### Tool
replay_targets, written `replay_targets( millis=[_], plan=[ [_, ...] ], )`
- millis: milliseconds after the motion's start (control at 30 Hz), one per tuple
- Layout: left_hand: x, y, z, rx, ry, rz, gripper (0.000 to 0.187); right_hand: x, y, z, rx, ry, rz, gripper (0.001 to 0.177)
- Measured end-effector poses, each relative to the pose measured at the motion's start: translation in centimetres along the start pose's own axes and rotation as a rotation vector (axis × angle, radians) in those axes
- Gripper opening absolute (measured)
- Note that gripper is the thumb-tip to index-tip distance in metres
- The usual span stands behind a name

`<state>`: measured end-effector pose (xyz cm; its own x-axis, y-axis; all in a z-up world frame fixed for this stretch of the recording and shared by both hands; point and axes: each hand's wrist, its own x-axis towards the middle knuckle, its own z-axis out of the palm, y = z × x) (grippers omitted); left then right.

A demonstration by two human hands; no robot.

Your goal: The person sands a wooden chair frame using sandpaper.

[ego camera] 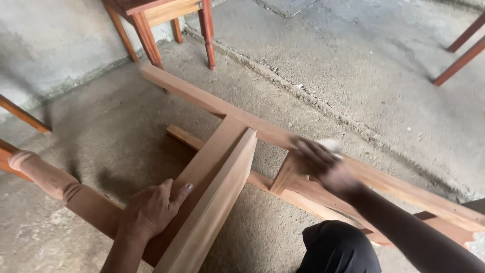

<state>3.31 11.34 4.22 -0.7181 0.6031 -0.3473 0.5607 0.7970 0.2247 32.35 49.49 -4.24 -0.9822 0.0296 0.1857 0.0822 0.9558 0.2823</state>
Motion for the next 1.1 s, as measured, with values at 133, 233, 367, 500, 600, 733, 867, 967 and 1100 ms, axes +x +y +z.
replay_targets(
  millis=[133, 233, 367, 500, 600, 733, 867, 967, 1100],
  plan=[
    [0.3, 1.1, -1.1, 0.010, -0.102, -0.036, 0.086, -5.2, 1.7, -1.0, -0.431, -0.126, -0.008, 0.062],
    [0.9, 0.8, -1.5, -0.028, -0.107, -0.033, 0.085, 1.9, 1.9, 1.1, -0.743, -0.348, -0.001, 0.061],
    [3.0, -1.8, 3.5, -0.114, 0.004, 0.057, 0.085, 12.0, -2.9, 4.9, -0.446, -0.126, -0.017, 0.063],
    [-0.4, 0.1, 0.5, -0.082, 0.034, 0.053, 0.085, 6.1, -1.8, 0.1, -0.216, -0.100, -0.011, 0.073],
    [0.2, 0.2, -0.2, -0.026, -0.035, 0.025, 0.082, 3.0, -0.9, -0.4, 0.037, -0.082, 0.048, 0.086],
    [0.6, 0.3, -0.7, -0.063, -0.018, 0.048, 0.083, 6.5, -1.9, 0.9, -0.012, 0.280, -0.066, 0.074],
    [-0.3, 0.1, 0.2, -0.038, 0.007, 0.048, 0.081, 13.8, -6.1, -5.6, -0.104, -0.201, 0.109, 0.054],
    [-0.9, 0.0, 0.4, -0.017, 0.011, 0.044, 0.080, 10.5, -5.6, -6.2, -0.091, -0.114, 0.070, 0.057],
    [0.4, 0.5, -0.4, -0.038, -0.011, 0.046, 0.080, 4.2, -0.7, -0.1, -0.080, 0.085, 0.002, 0.064]
  ],
)
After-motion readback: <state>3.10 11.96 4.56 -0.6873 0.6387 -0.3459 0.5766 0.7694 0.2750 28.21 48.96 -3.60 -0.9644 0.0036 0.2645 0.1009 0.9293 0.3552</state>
